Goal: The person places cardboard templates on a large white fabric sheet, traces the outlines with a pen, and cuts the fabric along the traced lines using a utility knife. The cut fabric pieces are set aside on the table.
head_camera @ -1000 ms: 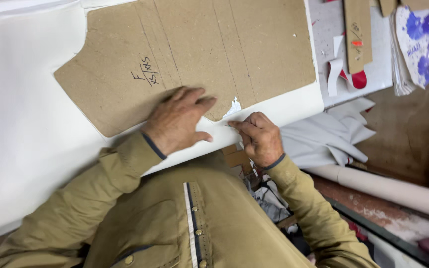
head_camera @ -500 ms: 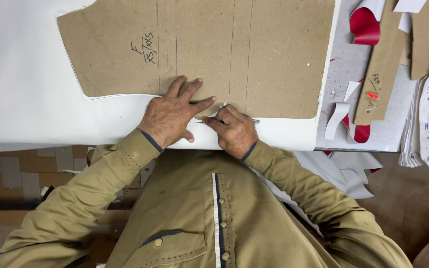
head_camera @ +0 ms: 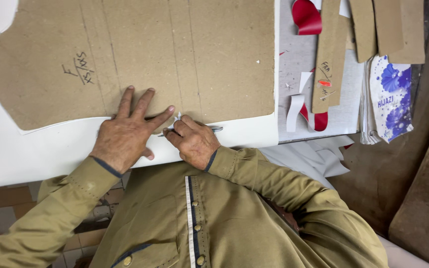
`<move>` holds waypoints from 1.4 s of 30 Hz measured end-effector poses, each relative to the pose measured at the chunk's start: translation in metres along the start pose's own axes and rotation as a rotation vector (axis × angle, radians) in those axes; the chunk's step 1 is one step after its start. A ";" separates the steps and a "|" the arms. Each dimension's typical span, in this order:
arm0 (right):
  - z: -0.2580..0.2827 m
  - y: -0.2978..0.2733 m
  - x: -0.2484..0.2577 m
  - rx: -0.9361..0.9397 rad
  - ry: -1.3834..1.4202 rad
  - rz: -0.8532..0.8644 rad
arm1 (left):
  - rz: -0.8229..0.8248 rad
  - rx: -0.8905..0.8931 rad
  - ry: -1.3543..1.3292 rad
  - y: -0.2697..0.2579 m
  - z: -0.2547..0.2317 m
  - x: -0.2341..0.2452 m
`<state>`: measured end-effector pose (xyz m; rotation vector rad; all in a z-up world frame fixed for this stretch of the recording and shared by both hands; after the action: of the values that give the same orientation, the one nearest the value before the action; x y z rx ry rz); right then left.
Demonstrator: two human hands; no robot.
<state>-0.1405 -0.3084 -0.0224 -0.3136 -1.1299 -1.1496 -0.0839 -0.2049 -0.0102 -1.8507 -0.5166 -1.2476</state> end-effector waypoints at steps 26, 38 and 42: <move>-0.221 -0.098 0.202 -0.439 -0.304 0.116 | 0.253 0.135 -0.024 0.007 -0.008 0.013; -0.193 -0.005 0.161 -0.538 -0.254 -0.633 | -0.060 0.189 -0.273 -0.008 0.026 -0.011; -0.152 -0.031 0.109 -0.739 -0.194 -0.479 | -0.743 0.445 -0.375 -0.060 0.137 0.002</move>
<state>-0.0881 -0.4898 -0.0111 -0.7612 -0.9288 -1.9897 -0.0490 -0.0593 -0.0070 -1.5397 -1.6555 -1.0893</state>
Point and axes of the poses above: each hand's wrist, its own y-axis towards the middle knuckle, its own x-axis out of the back of the hand, z = x × y, the point moved 8 cm from there along y, towards the middle knuckle, and after that the axes turned 8 degrees about -z, right-handed, at the moved point
